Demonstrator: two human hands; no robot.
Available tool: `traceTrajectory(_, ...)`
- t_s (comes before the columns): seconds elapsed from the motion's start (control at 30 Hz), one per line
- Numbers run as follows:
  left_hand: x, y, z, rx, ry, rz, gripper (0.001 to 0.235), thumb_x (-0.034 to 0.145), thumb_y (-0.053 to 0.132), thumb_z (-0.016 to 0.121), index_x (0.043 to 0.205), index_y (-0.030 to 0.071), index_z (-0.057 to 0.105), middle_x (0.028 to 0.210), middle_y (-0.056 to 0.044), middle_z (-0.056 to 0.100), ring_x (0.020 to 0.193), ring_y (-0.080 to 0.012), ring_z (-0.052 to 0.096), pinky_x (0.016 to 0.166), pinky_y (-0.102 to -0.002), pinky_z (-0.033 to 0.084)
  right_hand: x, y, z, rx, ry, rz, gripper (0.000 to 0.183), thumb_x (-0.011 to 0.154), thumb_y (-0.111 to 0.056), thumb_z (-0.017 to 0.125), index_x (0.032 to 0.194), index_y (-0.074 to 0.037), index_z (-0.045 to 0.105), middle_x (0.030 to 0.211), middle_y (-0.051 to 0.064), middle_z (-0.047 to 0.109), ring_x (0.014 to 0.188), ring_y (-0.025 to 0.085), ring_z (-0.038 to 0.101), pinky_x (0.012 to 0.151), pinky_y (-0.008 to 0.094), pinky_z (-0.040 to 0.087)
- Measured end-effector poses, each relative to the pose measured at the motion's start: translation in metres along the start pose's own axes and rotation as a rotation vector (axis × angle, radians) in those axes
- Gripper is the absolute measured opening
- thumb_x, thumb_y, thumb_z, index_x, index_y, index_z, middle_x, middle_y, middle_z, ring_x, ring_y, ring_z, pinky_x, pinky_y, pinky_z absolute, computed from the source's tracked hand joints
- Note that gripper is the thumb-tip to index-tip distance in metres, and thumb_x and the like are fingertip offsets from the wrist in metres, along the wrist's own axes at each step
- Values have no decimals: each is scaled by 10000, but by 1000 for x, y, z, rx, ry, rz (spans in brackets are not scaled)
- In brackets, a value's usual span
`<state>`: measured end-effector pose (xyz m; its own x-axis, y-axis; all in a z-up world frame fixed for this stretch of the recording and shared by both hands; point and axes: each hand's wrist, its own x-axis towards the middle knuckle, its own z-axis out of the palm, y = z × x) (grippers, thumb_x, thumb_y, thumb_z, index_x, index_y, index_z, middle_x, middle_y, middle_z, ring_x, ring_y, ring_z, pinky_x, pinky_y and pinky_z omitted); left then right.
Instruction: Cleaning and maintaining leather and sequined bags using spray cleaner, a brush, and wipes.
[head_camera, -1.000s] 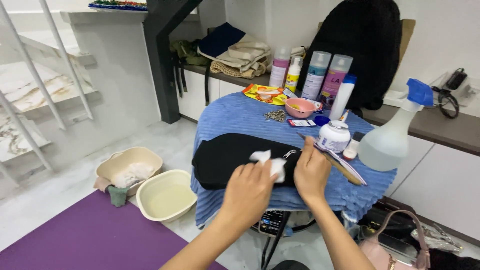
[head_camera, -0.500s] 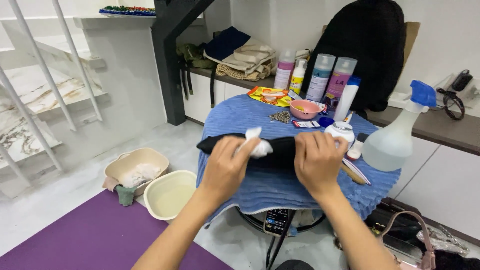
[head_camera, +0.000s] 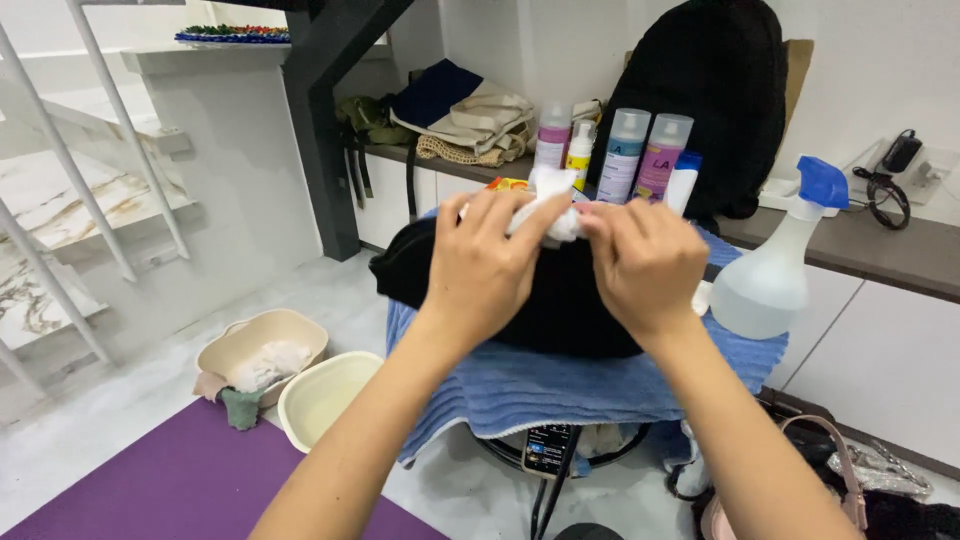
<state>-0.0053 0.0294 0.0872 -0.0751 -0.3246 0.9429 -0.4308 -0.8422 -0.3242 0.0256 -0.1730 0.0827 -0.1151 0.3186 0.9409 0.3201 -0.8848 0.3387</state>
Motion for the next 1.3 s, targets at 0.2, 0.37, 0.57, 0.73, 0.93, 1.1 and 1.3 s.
traceTrajectory(0.2, -16, 24, 27, 25, -58, -7, 230, 903, 214, 645, 1119, 209, 726, 999, -34, 655, 979, -218, 645, 934, -456, 418, -25, -8, 25, 40, 33, 10, 402, 1127, -340, 572, 789, -126, 608, 662, 45, 513, 625, 272, 617, 569, 361, 497)
traceTrajectory(0.37, -15, 24, 22, 31, -57, 50, 162, 959, 227, 633, 1096, 187, 708, 972, -53, 638, 937, -230, 632, 941, -471, 419, -22, -8, 13, 121, -27, 170, 455, 1132, -278, 620, 714, -102, 572, 593, 75, 506, 594, 324, 623, 524, 387, 492)
traceTrajectory(0.57, -54, -27, -10, 130, -190, 48, 211, 931, 228, 645, 1127, 244, 720, 952, -2, 644, 921, -190, 640, 936, -436, 390, -29, -15, 9, 138, -122, 309, 573, 1129, -277, 650, 601, -95, 521, 515, 88, 517, 543, 334, 627, 490, 369, 461)
traceTrajectory(0.73, -66, -34, -26, -19, -354, -152, 180, 981, 283, 625, 1048, 189, 763, 912, -47, 689, 909, -221, 676, 945, -445, 418, -26, -33, 6, 168, -184, 385, 567, 1113, -279, 631, 575, -129, 534, 497, 54, 538, 531, 302, 631, 492, 351, 466)
traceTrajectory(0.93, -37, 20, -1, -328, -578, -219, 357, 1018, 360, 494, 1154, 128, 730, 953, -151, 711, 984, -345, 703, 940, -534, 442, -39, -42, 12, 86, -297, 397, 550, 1083, -346, 629, 577, -147, 551, 499, 72, 558, 559, 313, 657, 494, 405, 491)
traceTrajectory(1.1, -35, 31, 18, -335, -637, -197, 405, 1068, 360, 379, 1114, 147, 721, 936, -116, 691, 972, -299, 696, 953, -491, 428, -51, -32, 8, 226, -405, 534, 604, 1112, -341, 555, 551, -118, 560, 453, 70, 562, 515, 325, 637, 489, 372, 470)
traceTrajectory(1.3, -36, -7, -20, -252, -824, -250, 383, 1041, 362, 416, 989, 159, 736, 868, -118, 743, 915, -337, 730, 913, -532, 457, -58, -47, 16, 229, -344, 574, 656, 1106, -262, 572, 472, -119, 488, 375, 55, 460, 398, 256, 541, 458, 302, 412)
